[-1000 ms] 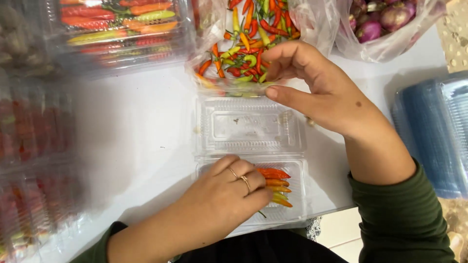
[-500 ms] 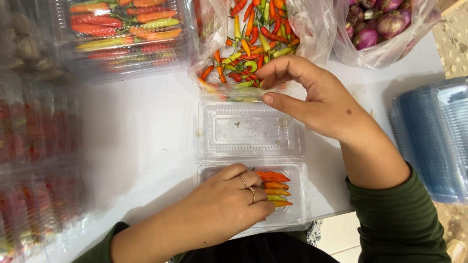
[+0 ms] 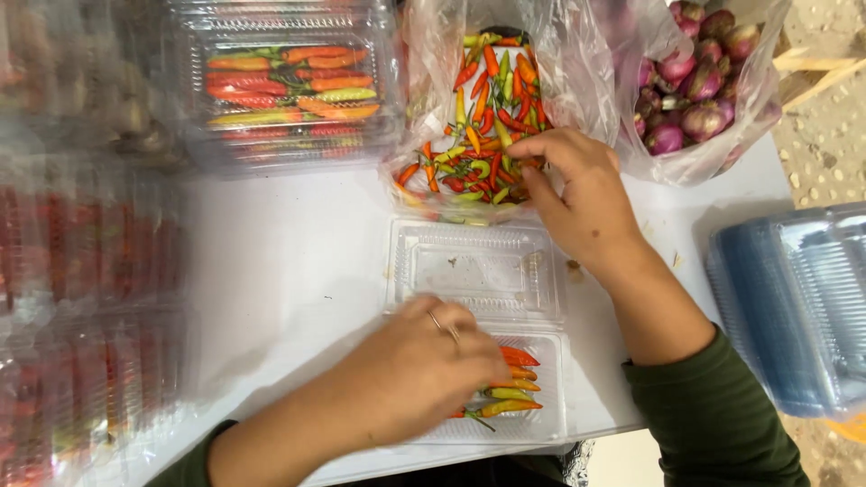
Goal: The person sorts small chili peppers from a plastic bag into clear plastic containers by hand, picking individual chilies and arranging them before closing the lids.
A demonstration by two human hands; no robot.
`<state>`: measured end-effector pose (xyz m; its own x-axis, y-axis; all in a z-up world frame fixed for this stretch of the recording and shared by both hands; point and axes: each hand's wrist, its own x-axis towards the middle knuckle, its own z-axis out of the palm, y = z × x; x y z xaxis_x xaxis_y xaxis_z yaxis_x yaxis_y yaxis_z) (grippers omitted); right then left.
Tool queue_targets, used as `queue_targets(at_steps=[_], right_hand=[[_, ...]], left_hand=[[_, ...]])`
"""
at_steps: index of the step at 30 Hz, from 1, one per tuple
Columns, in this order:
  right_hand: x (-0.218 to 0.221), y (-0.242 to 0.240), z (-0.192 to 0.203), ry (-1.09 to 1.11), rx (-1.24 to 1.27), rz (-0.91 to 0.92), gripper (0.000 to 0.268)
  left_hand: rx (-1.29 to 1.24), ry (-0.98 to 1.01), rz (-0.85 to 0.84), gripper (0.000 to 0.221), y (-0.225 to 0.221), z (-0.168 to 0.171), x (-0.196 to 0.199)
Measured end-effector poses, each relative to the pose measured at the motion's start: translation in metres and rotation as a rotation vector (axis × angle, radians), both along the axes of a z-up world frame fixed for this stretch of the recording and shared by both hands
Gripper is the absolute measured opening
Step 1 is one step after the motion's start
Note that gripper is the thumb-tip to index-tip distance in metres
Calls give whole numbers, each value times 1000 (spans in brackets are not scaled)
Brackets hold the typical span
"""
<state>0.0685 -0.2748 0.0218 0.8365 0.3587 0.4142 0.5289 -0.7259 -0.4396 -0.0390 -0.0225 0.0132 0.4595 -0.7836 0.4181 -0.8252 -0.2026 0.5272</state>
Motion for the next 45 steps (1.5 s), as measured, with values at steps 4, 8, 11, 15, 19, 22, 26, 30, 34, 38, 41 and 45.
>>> queue_targets(at_steps=[4,8,11,15,19,22,26,30,34,38,41,45], right_hand=[[13,11,-5,81,-107,-42,33],[37,27,-9,60,-195,-8,24],[45,49,-7,86,-320,5,26],[48,52,-15,127,-417,-61,22],[40,33,0,66,-283,-106,22],[48,9,0,25,-126,-148,20],[48,-2,6,-36,-141,-230,24],[26,39,36,61,-309,-324,20],[36,29,9,217,-365,-204,14],[44,19,-4,180,-485,-225,22],[44,21,-1,228,-524,-253,26],[43,26,-7,230,-491,-219,35]], left_hand=[[-112,108,303,21,21,-6,34],[-127,38,622,23,27,-23,54],[-102,35,682,21,27,-26,55],[-45,-121,638,11,21,-20,45],[-67,-141,619,9,20,-25,40],[-69,-151,614,8,20,-26,42],[-53,-144,614,9,20,-26,42],[-42,-146,605,10,20,-24,42],[-34,-151,614,9,20,-22,42],[-34,-141,609,9,20,-22,42],[-31,-134,607,9,20,-21,42],[-27,-133,603,9,20,-23,42]])
